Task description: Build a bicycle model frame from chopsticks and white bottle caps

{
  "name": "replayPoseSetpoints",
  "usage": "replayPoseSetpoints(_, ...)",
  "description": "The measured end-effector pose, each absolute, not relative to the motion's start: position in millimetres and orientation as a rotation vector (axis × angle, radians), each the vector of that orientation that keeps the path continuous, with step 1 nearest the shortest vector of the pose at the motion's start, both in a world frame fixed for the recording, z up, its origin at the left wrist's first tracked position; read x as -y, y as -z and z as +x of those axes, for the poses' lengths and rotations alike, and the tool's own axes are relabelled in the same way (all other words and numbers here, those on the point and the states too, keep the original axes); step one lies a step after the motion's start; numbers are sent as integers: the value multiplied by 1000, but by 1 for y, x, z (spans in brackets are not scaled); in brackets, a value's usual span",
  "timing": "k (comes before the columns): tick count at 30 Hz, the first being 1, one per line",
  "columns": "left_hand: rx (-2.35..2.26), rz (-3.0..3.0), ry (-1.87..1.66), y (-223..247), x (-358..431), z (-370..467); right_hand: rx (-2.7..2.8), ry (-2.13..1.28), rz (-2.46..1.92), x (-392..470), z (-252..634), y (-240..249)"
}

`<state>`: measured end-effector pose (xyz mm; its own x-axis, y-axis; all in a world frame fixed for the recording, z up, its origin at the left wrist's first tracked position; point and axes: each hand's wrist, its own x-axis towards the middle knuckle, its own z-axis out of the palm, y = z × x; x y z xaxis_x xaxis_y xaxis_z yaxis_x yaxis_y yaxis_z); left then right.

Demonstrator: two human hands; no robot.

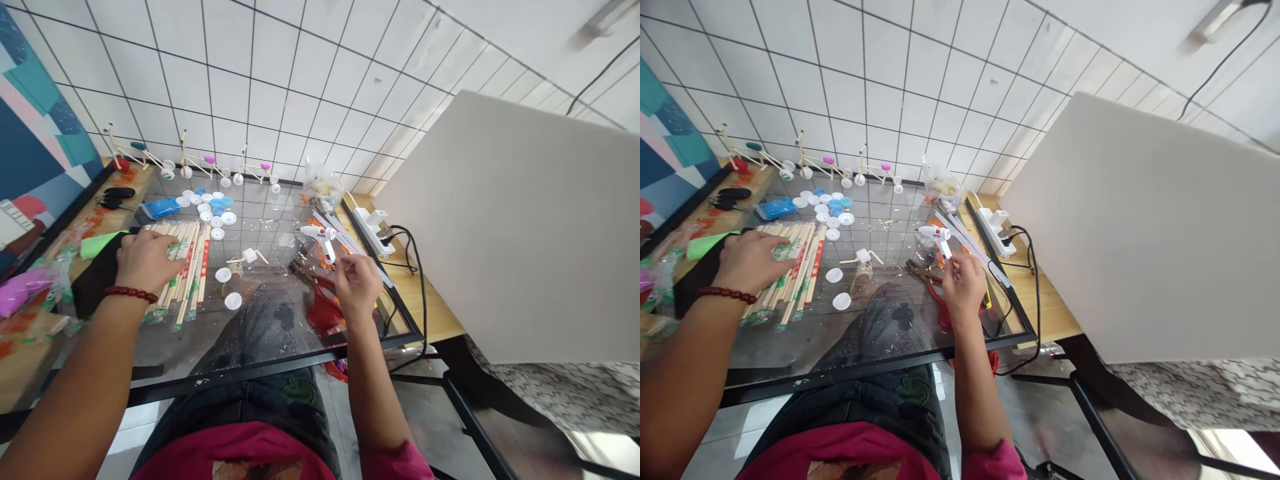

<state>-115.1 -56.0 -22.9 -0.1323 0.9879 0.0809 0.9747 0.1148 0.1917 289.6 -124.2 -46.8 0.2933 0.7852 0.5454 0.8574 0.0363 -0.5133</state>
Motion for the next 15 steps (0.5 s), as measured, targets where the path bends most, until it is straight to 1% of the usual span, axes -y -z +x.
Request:
replayPoseSetpoints(2, -2310, 2029, -354, 26, 54, -118, 1258, 37, -1781, 116, 308, 42)
replayPoseSetpoints(3, -2300, 2059, -390, 27, 52, -119, 1202, -59, -1788, 110, 315, 40)
replayPoseSetpoints(5, -2280, 2105, -435, 30, 50, -122, 1178, -244, -1799, 94, 323, 41)
replayPoseSetpoints(8, -2280, 2127, -439, 31, 49, -123, 1275, -426, -1837, 69, 319, 49)
replayPoseSetpoints(12, -2280, 2134, -505, 32, 50, -122, 1493, -470, -1935, 46, 309, 53)
replayPoseSetpoints(15, -2280, 2141, -561, 33, 52, -120, 1485, -468, -1897, 36, 318, 46)
